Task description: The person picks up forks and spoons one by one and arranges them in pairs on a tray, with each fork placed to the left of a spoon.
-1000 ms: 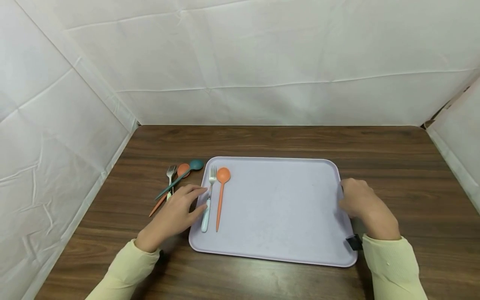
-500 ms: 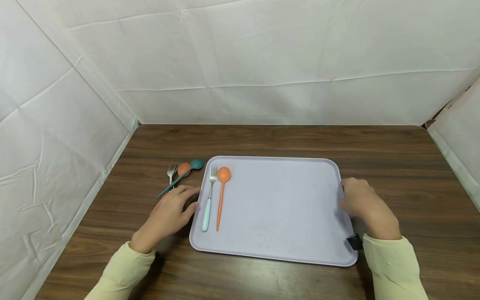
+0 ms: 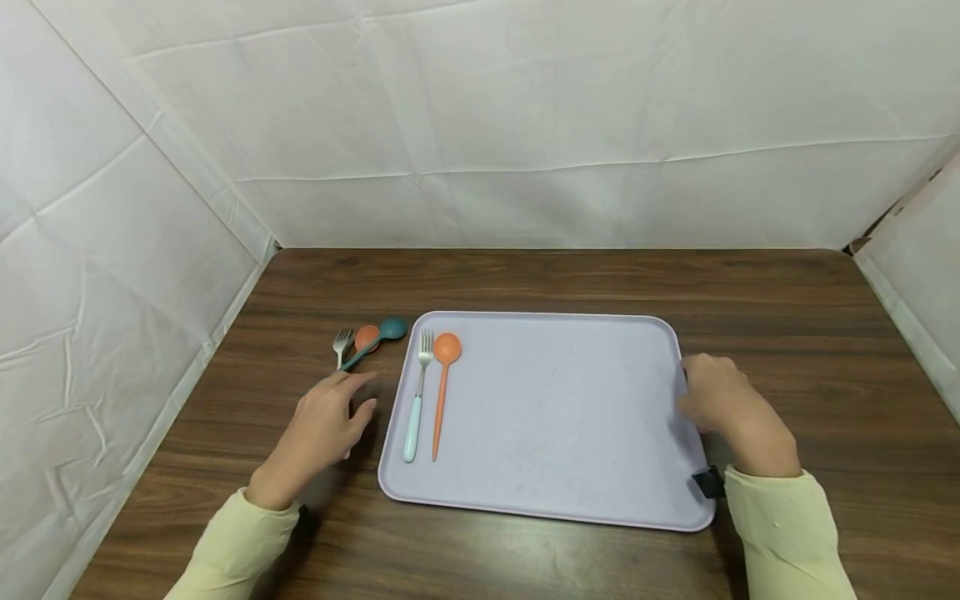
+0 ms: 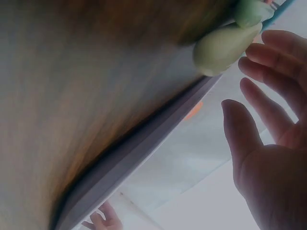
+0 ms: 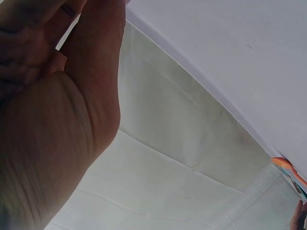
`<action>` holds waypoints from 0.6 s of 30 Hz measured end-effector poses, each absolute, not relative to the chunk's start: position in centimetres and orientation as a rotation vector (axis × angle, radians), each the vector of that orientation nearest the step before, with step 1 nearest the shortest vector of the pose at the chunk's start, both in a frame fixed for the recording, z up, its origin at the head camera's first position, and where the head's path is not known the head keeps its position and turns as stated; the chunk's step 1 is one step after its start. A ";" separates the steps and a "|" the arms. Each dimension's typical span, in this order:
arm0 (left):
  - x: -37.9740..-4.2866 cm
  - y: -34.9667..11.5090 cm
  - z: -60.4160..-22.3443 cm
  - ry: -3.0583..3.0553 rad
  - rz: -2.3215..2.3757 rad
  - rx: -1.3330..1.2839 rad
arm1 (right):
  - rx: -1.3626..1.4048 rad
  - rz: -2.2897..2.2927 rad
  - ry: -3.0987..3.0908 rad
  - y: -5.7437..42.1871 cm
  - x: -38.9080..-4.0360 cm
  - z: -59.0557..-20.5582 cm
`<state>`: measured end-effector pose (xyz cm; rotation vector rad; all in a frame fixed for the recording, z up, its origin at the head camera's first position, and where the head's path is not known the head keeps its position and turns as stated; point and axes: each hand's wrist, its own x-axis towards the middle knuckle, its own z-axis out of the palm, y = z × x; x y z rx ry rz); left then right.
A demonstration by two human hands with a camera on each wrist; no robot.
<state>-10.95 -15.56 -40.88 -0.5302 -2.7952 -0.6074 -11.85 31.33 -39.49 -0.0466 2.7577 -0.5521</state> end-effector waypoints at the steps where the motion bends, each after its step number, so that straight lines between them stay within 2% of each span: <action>1: -10.9 -15.7 -40.9 -2.797 -0.609 -0.515 | -0.046 -0.552 2.758 31.3 -11.9 -39.5; 18: -10.6 -17.4 -41.0 -2.868 -0.524 -0.252 | -0.062 -0.543 2.769 31.2 -11.9 -39.2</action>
